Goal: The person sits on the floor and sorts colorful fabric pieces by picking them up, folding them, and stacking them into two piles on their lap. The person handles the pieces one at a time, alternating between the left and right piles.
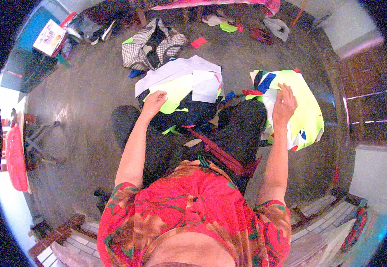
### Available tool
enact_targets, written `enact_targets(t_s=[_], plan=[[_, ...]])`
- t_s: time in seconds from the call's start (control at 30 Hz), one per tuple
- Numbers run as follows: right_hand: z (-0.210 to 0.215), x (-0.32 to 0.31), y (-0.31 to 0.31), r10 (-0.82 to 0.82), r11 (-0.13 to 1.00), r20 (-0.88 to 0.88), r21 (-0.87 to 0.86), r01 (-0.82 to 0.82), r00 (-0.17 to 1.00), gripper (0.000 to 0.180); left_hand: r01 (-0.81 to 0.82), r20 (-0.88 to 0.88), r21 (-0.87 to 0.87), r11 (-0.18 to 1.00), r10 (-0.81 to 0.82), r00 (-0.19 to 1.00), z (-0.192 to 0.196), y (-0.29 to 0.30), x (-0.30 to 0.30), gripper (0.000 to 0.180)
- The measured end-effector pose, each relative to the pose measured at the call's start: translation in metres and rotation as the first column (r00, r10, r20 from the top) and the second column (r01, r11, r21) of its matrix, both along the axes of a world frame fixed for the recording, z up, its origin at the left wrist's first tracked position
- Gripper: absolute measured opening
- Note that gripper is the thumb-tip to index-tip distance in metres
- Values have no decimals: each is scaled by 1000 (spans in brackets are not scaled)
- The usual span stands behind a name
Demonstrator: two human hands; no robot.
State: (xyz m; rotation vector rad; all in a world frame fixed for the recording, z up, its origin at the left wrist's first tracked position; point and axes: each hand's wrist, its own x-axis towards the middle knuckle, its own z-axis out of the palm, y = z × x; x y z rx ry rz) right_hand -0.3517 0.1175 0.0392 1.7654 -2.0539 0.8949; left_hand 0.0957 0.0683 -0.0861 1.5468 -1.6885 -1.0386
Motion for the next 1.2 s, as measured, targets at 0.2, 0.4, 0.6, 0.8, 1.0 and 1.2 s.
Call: enact_targets(t_s=[0.2,0.4,0.6,0.8,1.0,1.2], plan=[[34,75,-8,171,982,723,-70,-176,669,27,-5,-22,-19,1000,4,1000,-3,-6,0,30],[16,162,-26,-1,877,938,-167,-451,-348,22,-29,-20,29,999,30,999,3,-5,2,31],[-36,197,-41,-167,854,783,-189,-485,-599,27,-75,-41,85,994,78,996,8,-4,1,29],[-114,173,-42,-395,867,780,143,-477,-485,30,-54,-175,163,985,83,981,-20,-12,4,30],[-137,162,-42,-408,892,816,261,-369,-410,34,-18,-76,130,991,28,997,-19,-13,0,34],[-147,156,-41,-350,926,865,261,-275,-359,27,71,180,67,995,-82,980,-10,-7,-7,40]])
